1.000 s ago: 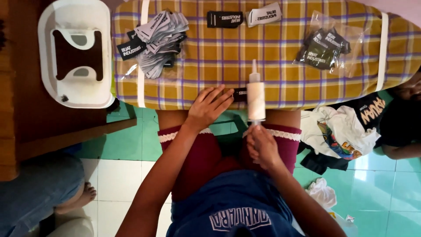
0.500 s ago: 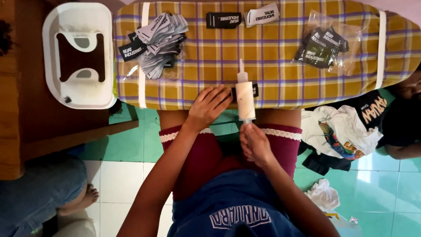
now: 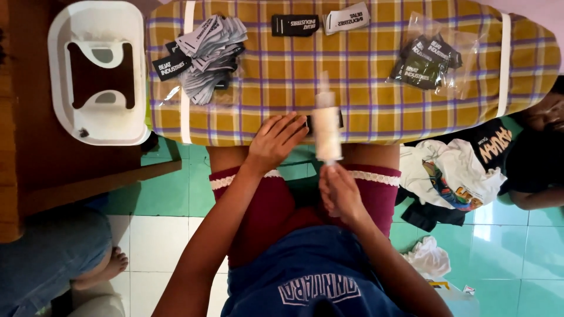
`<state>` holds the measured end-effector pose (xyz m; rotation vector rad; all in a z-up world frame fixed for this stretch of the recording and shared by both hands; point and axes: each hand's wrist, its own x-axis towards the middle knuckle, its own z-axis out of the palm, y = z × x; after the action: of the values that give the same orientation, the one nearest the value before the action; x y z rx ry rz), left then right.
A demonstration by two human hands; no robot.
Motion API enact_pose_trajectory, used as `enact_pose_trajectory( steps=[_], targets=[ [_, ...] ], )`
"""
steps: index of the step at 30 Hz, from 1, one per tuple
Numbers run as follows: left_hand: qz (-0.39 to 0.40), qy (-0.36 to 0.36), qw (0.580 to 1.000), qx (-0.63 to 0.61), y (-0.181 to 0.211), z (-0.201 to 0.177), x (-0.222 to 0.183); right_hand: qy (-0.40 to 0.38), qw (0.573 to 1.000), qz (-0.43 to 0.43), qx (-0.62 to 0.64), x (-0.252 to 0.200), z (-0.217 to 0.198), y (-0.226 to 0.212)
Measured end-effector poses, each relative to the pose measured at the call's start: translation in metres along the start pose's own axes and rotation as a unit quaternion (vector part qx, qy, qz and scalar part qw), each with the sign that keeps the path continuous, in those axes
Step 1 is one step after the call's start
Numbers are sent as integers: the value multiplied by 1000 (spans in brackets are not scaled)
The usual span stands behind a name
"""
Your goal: Applying adhesive to small clothing labels using a manual syringe applicator and arranging them on a patterned surface.
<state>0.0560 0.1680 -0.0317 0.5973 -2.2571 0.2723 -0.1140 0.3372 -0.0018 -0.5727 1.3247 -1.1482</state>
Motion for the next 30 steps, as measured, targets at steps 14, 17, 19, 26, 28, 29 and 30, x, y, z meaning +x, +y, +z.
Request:
enact_pose_trajectory(
  steps=[14, 17, 19, 26, 28, 29, 30],
  targets=[
    [9, 11, 1000, 4, 0, -1, 2, 104, 991, -14, 79, -3, -15, -15],
    [17, 16, 1000, 2, 1, -7, 6, 51, 998, -21, 5, -3, -1, -14],
    [16, 19, 1000, -14, 0, -10, 9, 12, 998, 12, 61, 1, 13, -13],
    [26, -9, 999, -17, -2, -13, 8, -26, 987, 86, 131, 9, -14, -2],
    [25, -15, 999, -17, 0, -9, 0, 18, 994, 61, 84, 7, -25, -7],
    [25, -17, 999, -13, -2, -5, -1, 59, 997, 31, 36, 10, -31, -12],
    [27, -14, 999, -13, -2, -4, 0, 60, 997, 28, 36, 7, -32, -15]
  ],
)
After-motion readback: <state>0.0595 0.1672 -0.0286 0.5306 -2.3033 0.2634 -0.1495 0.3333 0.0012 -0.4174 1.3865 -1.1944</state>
